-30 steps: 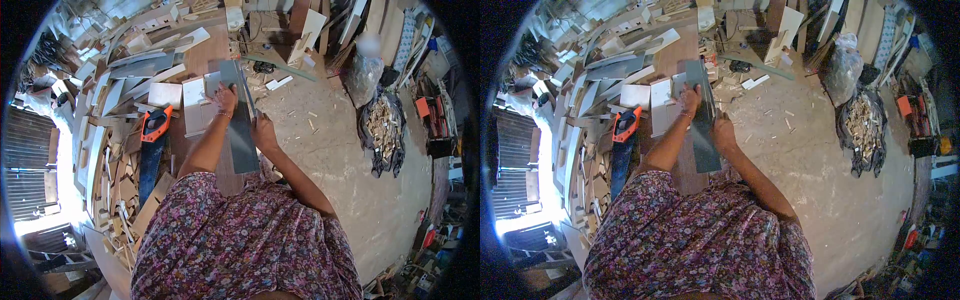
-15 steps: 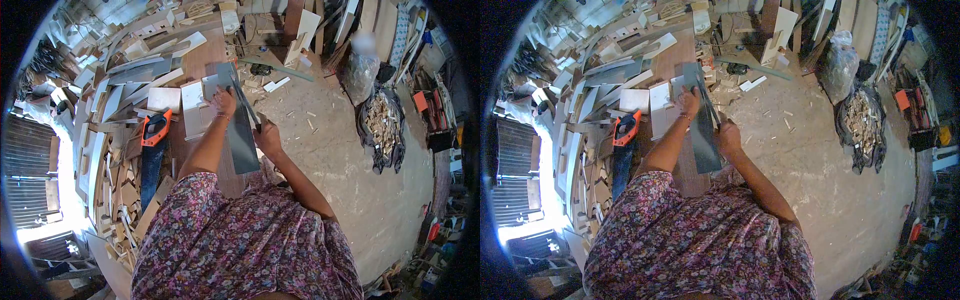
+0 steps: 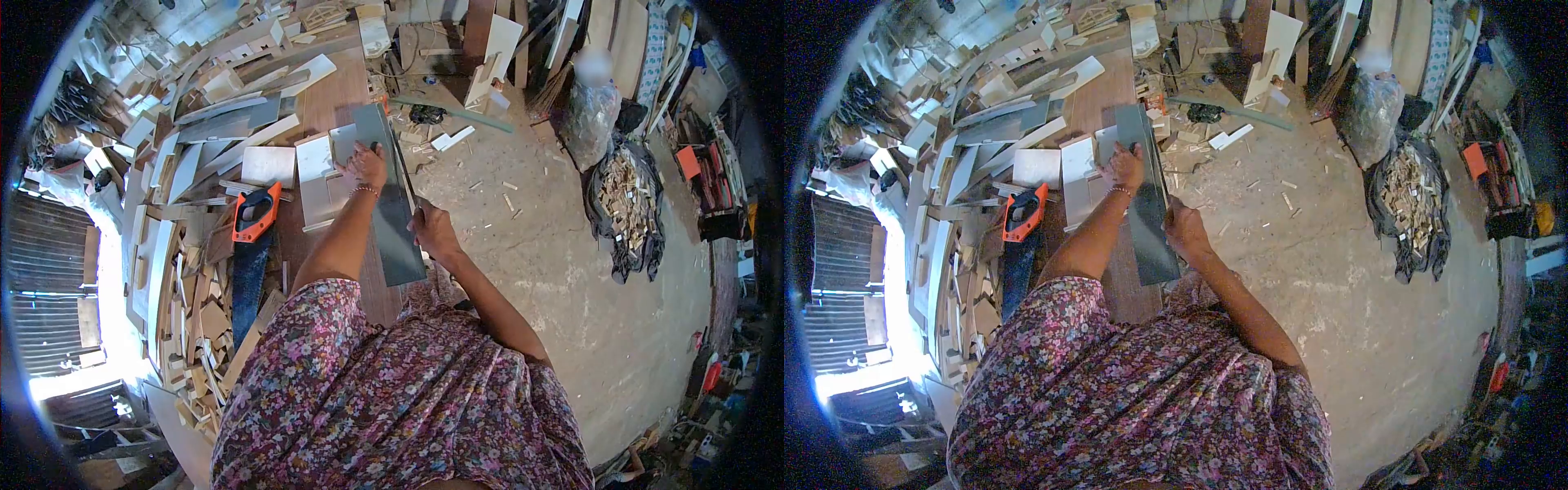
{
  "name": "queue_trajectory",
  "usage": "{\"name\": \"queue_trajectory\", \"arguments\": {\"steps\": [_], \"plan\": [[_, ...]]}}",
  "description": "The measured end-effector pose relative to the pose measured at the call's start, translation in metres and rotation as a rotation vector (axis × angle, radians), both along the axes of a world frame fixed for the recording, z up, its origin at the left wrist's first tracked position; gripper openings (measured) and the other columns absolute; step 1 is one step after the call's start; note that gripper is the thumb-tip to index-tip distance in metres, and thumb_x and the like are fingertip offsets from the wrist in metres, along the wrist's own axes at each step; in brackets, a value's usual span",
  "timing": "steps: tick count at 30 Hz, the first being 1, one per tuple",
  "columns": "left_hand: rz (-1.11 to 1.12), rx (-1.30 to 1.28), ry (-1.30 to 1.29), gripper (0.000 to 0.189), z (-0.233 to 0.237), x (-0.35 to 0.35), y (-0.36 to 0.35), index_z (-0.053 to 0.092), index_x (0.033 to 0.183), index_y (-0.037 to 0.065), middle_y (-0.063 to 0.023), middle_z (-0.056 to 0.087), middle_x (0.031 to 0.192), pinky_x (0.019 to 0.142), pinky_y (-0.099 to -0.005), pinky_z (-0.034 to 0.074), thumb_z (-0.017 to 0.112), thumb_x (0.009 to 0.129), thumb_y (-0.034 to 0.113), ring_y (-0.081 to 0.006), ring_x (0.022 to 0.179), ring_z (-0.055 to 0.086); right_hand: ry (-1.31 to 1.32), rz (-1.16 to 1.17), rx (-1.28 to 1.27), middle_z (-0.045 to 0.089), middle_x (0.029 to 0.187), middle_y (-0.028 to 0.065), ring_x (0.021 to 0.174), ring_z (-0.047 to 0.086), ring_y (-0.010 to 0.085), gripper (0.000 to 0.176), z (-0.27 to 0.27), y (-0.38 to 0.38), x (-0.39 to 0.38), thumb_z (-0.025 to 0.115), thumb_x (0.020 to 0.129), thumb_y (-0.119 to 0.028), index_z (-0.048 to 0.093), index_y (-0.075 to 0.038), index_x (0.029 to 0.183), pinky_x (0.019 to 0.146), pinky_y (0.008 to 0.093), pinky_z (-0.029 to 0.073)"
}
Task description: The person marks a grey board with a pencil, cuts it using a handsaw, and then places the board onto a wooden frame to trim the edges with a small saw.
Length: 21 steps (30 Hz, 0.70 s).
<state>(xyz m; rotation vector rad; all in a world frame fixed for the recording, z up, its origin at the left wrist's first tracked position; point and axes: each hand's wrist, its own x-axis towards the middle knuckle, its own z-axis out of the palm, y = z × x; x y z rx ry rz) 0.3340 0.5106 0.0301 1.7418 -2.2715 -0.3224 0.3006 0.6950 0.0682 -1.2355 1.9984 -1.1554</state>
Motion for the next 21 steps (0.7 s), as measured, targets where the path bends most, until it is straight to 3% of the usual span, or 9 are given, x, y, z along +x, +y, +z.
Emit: {"name": "queue_trajectory", "arguments": {"steps": [2,3,5,9,11,15,17,21], "plan": [[0.001,-0.011,-0.009,0.054,0.000,0.000,0.001,0.037,0.113,0.000,-0.0154,0.058,0.089,0.093,-0.0547,0.013,0.037,0.079,0.041,-0.0273,0.087,0.054,-0.017,-0.023,0.012,0.054,0.062,0.0224,0.057,0.055,0.0348,0.041,0.001,0.000,0.003,0.046,0.068,-0.003,0.041,0.005,0.108,0.051,0.0394,0.044],[0.003,-0.023,-0.016,0.054,0.001,-0.001,0.001,0.037,0.113,0.000,-0.0159,0.057,0.090,0.092,-0.0548,0.013,0.037,0.079,0.041,-0.0276,0.088,0.054,-0.018,-0.024,0.013,0.054,0.062,0.0224,0.057,0.055,0.0348,0.041,0.003,0.000,0.004,0.046,0.068,-0.003,0.041,0.005,0.108,0.051,0.0394,0.044],[0.002,-0.007,-0.014,0.053,0.001,0.000,0.000,0.038,0.112,0.000,-0.0163,0.057,0.090,0.092,-0.0549,0.013,0.037,0.079,0.041,-0.0279,0.088,0.054,0.075,-0.004,0.025,0.050,0.057,0.0093,0.041,0.050,0.0152,0.042,0.007,0.002,0.006,0.042,0.072,0.003,0.034,0.007,0.114,0.038,0.0272,0.042],[0.005,-0.031,-0.023,0.052,-0.006,-0.001,-0.002,0.039,0.111,0.000,-0.0171,0.057,0.091,0.092,-0.0545,0.015,0.036,0.079,0.041,-0.0285,0.088,0.054,0.083,0.015,0.020,0.050,0.057,0.0092,0.042,0.051,0.0150,0.046,0.016,0.004,0.007,0.044,0.070,0.004,0.032,0.007,0.115,0.038,0.0269,0.042],[0.015,-0.016,-0.018,0.053,-0.014,-0.004,-0.006,0.039,0.111,0.000,-0.0172,0.057,0.091,0.092,-0.0540,0.015,0.035,0.079,0.041,-0.0284,0.088,0.054,0.083,0.015,0.040,0.053,0.063,0.0236,0.057,0.055,0.0350,0.050,0.018,0.004,0.008,0.047,0.068,-0.004,0.034,0.005,0.115,0.051,0.0408,0.044],[0.033,0.025,0.008,0.053,-0.031,-0.007,-0.016,0.040,0.111,0.000,-0.0171,0.057,0.090,0.093,-0.0528,0.016,0.034,0.079,0.042,-0.0283,0.088,0.054,0.177,0.032,0.035,0.053,0.064,0.0238,0.057,0.055,0.0354,0.051,0.009,0.003,0.008,0.047,0.068,-0.005,0.034,0.002,0.116,0.052,0.0408,0.044],[0.025,0.014,0.012,0.053,-0.030,-0.006,-0.015,0.041,0.110,0.000,-0.0169,0.057,0.089,0.093,-0.0529,0.016,0.034,0.079,0.043,-0.0284,0.087,0.054,0.219,0.054,0.055,0.055,0.064,0.0187,0.053,0.055,0.0295,0.046,0.010,0.004,0.009,0.041,0.071,0.001,0.034,0.004,0.116,0.048,0.0356,0.044],[0.023,-0.042,0.018,0.052,-0.025,-0.005,-0.011,0.042,0.109,0.001,-0.0162,0.058,0.086,0.092,-0.0535,0.017,0.034,0.079,0.043,-0.0288,0.085,0.055,0.390,0.059,0.144,0.055,0.067,0.0218,0.058,0.056,0.0328,0.045,0.007,0.000,0.009,0.043,0.070,-0.001,0.035,0.006,0.114,0.050,0.0390,0.044]]}}
